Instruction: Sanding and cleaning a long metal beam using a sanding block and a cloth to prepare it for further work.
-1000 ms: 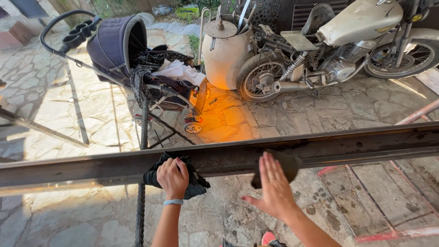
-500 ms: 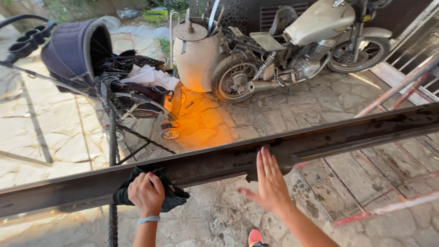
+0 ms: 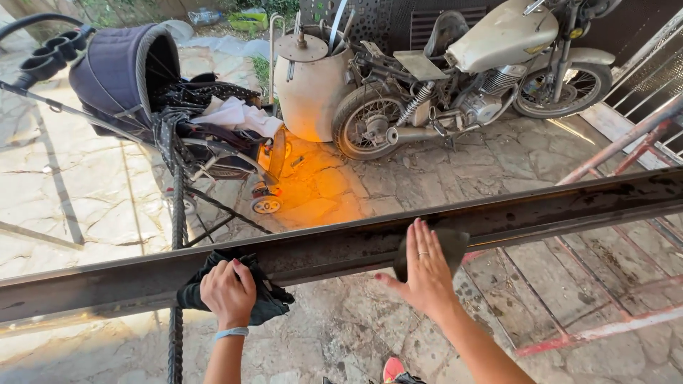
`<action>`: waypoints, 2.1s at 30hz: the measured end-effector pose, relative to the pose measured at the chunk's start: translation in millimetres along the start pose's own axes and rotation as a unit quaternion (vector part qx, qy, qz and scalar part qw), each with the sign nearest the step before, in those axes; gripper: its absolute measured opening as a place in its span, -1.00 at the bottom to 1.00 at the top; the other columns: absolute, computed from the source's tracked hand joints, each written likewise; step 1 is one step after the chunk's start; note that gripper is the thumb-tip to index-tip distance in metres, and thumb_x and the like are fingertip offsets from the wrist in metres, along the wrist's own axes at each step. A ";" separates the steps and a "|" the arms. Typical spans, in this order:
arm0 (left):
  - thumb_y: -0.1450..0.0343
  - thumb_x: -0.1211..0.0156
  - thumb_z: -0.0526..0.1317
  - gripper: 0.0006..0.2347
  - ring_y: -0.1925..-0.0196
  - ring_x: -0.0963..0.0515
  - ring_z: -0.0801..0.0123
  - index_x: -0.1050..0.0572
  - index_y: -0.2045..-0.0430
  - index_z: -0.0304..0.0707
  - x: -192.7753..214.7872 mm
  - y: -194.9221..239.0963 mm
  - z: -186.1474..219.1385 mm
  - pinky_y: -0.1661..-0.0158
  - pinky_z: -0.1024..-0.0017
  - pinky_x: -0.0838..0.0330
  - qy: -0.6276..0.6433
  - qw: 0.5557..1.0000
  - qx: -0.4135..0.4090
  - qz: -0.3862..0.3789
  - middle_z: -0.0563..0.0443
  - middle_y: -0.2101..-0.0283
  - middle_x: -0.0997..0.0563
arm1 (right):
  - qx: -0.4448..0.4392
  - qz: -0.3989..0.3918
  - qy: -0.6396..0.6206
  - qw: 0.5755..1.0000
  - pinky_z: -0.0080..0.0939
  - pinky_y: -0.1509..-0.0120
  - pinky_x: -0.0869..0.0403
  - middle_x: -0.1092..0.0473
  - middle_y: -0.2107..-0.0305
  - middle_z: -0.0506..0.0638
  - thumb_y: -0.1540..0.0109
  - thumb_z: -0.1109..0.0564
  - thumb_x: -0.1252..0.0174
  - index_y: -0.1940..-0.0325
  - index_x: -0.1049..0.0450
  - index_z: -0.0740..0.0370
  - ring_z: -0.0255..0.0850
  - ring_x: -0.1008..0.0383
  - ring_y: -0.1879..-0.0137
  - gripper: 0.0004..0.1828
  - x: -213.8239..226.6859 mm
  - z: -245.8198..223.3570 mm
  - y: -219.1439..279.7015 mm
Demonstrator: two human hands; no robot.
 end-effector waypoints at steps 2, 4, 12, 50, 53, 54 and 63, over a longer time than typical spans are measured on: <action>-0.61 0.23 -0.19 -0.54 0.65 -0.23 0.24 -0.21 0.83 -0.19 0.6 1.2 0.0 0.50 0.28 -0.12 -0.004 1.000 0.004 -0.003 0.07 0.69 -0.22 | 0.025 0.002 -0.017 1.000 -0.07 -0.64 0.33 0.43 -0.51 0.28 -0.18 -0.73 0.59 -0.55 0.43 0.45 0.01 0.42 -0.62 0.30 5.2 -11.3 13.6; -0.61 0.22 -0.19 -0.54 0.64 -0.25 0.24 -0.22 0.83 -0.19 0.1 -0.1 0.3 0.49 0.28 -0.14 -0.008 1.000 0.011 -0.008 0.07 0.69 -0.23 | 0.051 0.001 -0.034 0.998 -0.07 -0.63 0.31 0.39 -0.52 0.27 -0.18 -0.73 0.43 -0.56 0.40 0.42 0.00 0.39 -0.62 0.32 7.1 -12.1 23.6; -0.59 0.20 -0.22 -0.58 0.63 -0.25 0.23 -0.21 0.81 -0.20 2.8 0.0 2.6 0.48 0.26 -0.14 0.014 1.000 0.003 0.003 0.06 0.67 -0.25 | 0.032 0.012 -0.069 0.997 0.11 -0.60 0.01 -0.12 -0.33 0.28 -0.19 -0.67 0.29 -0.52 -0.01 0.30 0.11 -0.05 -0.48 0.16 12.3 24.2 22.5; -0.62 0.26 -0.21 -0.54 0.65 -0.19 0.25 -0.17 0.82 -0.20 4.3 -0.3 3.8 0.49 0.28 -0.10 0.002 1.000 0.019 -0.013 0.06 0.69 -0.20 | 0.023 0.027 -0.090 0.995 -0.03 -0.65 0.26 0.29 -0.51 0.26 -0.24 -0.64 0.63 -0.55 0.27 0.40 -0.01 0.28 -0.61 0.18 18.7 -18.7 22.3; -0.62 0.24 -0.25 -0.55 0.66 -0.13 0.27 -0.14 0.82 -0.19 5.4 -2.2 4.8 0.49 0.28 -0.06 0.004 1.000 0.011 -0.006 0.07 0.69 -0.15 | -0.033 0.008 -0.048 0.998 -0.05 -0.65 0.31 0.34 -0.52 0.26 -0.26 -0.64 0.77 -0.54 0.31 0.41 -0.01 0.33 -0.61 0.17 5.6 21.0 10.2; -0.61 0.23 -0.27 -0.56 0.65 -0.12 0.26 -0.13 0.81 -0.19 6.8 -0.9 4.9 0.48 0.27 -0.05 0.003 1.000 0.006 0.001 0.06 0.68 -0.14 | -0.051 -0.010 -0.019 0.998 -0.09 -0.64 0.32 0.33 -0.51 0.26 -0.28 -0.66 0.81 -0.54 0.30 0.43 -0.03 0.34 -0.61 0.18 -2.8 34.3 3.1; -0.64 0.23 -0.24 -0.52 0.65 -0.18 0.17 -0.20 0.84 -0.22 4.9 -0.2 3.5 0.47 0.24 -0.11 -0.039 0.998 0.041 -0.040 0.02 0.68 -0.20 | -0.030 0.025 -0.052 0.998 0.00 -0.64 0.30 0.47 -0.52 0.26 -0.24 -0.61 0.61 -0.54 0.45 0.38 0.01 0.40 -0.61 0.15 17.6 28.2 37.8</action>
Point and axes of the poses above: each hand's wrist, its own y-axis away from the middle knuckle, its own x-axis out of the back of the hand, z = x × y, the point moved 6 cm from there along -y, towards the middle knuckle
